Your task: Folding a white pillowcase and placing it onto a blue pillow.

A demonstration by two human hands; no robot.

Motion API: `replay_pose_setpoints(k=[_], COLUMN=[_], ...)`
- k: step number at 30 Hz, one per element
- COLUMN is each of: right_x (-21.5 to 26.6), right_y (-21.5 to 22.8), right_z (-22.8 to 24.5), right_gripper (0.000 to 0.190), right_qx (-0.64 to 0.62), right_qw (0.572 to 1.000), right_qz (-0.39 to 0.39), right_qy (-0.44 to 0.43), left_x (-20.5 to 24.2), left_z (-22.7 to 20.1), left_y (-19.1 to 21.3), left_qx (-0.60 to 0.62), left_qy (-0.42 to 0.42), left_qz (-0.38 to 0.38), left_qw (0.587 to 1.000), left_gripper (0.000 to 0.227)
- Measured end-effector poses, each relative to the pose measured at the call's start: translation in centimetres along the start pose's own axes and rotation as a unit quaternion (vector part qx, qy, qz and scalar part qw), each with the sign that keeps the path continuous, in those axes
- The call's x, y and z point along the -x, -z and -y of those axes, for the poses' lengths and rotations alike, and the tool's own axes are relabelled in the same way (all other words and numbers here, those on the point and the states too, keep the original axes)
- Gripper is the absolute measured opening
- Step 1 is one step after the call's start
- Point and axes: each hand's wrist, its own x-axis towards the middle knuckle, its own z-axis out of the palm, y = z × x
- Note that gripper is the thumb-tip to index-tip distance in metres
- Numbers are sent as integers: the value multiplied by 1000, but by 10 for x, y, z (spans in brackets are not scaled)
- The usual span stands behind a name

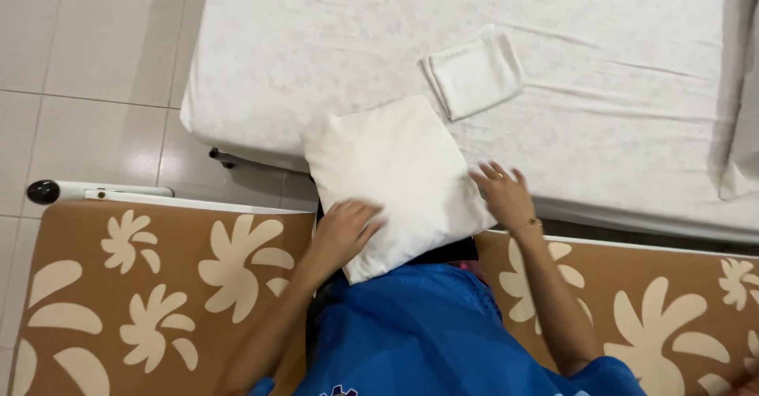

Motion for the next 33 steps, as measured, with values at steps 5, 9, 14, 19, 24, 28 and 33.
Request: replay_pose_setpoints(k=[5,9,14,19,24,28,33], right_x=[-107,-51,-101,-139,-217,-195,-150], right_y=[-102,-4,-2,13,-47,-42,-30], right_z=[70,104,91,82,59,59,55], right_gripper=[54,58,52,51,52,66,93], right_qx=[-109,-178,-175,-211,-277,-406,-469], right_qw=[889,938,955,959,928,881,857], right_qz=[-305,-137,-203,-186,-242,-241,-187], right_qy=[324,264,125,42,60,9,-103], left_x=[-53,-73,-106,-135,-124,-101,-42], left_z=[16,64,103,155,230,214,175], left_y=[-34,-46,-45,-51,-105,-95,-92], left_qx=[-105,-110,-39,63,219,315,352], left_qy=[138,187,324,351,280,330,354], left_qz=[41,3,46,69,-43,-64,-49], left_qw=[984,976,944,932,934,888,865], left_gripper=[50,55,63,68,68,75,87])
